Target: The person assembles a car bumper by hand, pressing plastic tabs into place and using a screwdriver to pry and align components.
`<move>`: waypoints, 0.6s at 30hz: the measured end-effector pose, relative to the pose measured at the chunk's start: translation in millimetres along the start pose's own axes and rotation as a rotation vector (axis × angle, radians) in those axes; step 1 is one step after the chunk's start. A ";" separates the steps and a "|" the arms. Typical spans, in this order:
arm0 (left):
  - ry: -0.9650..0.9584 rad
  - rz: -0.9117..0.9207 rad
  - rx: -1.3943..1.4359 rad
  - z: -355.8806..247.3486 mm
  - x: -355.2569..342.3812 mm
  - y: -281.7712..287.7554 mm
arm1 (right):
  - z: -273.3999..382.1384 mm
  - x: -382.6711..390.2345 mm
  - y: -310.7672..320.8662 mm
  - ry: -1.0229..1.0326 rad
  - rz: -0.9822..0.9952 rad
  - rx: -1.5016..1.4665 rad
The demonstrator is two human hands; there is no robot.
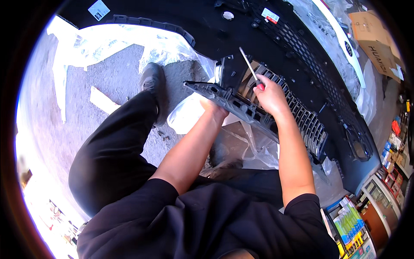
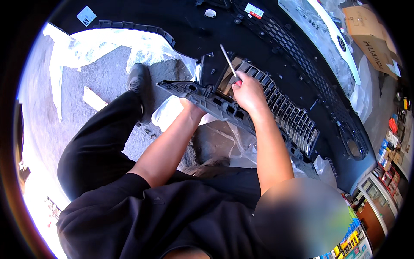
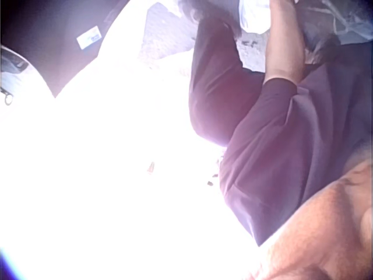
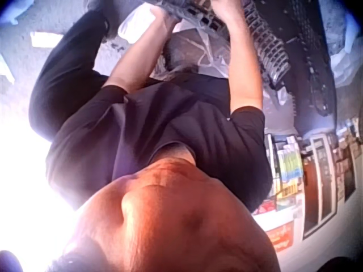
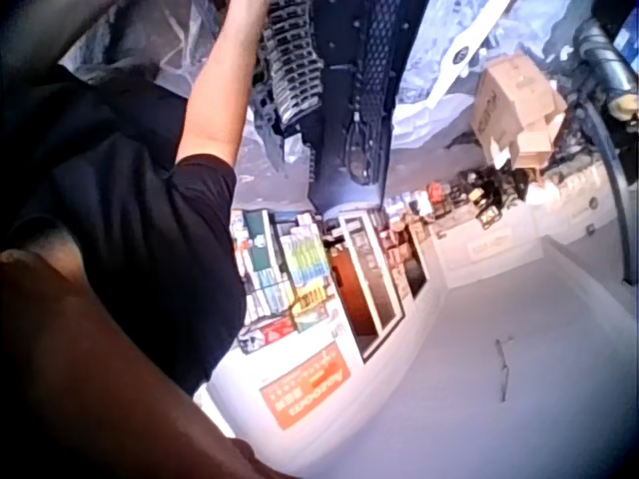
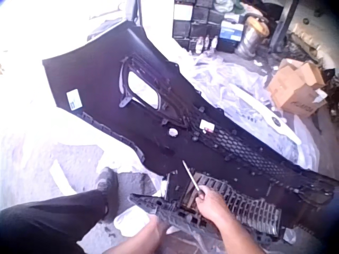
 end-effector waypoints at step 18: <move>0.108 0.238 -0.066 3.3 -0.1 -22.5 | 43.9 105.6 97.3 0.541 0.131 0.580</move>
Point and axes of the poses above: each hand's wrist, its own x-axis away from the middle knuckle, its own y-axis out of the back of the hand, z = x × y, the point moved 4 cm from there along -x, towards the middle knuckle, and after that the axes turned 6 degrees about z, right-handed, at the moved point
